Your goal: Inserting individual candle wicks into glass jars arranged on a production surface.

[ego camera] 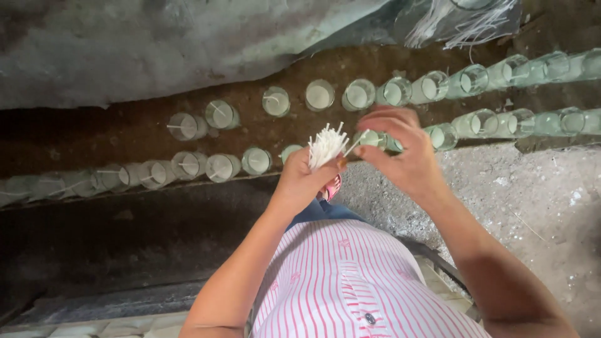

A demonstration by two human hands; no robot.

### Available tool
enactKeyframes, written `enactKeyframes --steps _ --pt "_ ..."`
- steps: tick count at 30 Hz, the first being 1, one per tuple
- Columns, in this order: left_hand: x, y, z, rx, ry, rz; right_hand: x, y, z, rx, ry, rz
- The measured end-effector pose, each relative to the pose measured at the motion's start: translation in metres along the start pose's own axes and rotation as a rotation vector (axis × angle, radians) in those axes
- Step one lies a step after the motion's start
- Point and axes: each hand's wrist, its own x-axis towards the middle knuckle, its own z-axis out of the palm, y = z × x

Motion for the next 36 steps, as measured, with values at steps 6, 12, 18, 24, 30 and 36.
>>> enactKeyframes --steps 6,12,18,24,30,36 --pt "0.004 0.022 -0.024 0.065 0.087 -0.07 0.034 -0.007 0.0 0.1 -0.029 0.087" --pt "0.009 0.012 -0.047 -0.001 0.084 0.062 0.071 0.057 0.041 -0.16 0.117 -0.308" --pt "0.008 0.012 -0.057 -0.055 0.103 0.068 0.082 0.081 0.065 -0.294 0.096 -0.44" --pt "0.016 0.011 -0.059 -0.13 0.062 0.083 0.095 0.086 0.078 -0.324 0.06 -0.436" --pt "0.028 0.028 -0.051 -0.089 0.005 0.067 0.086 0.023 0.039 -0.114 -0.047 -0.178" --pt "0.047 0.018 -0.032 -0.081 -0.089 0.044 0.073 -0.013 0.017 0.307 -0.187 0.153"
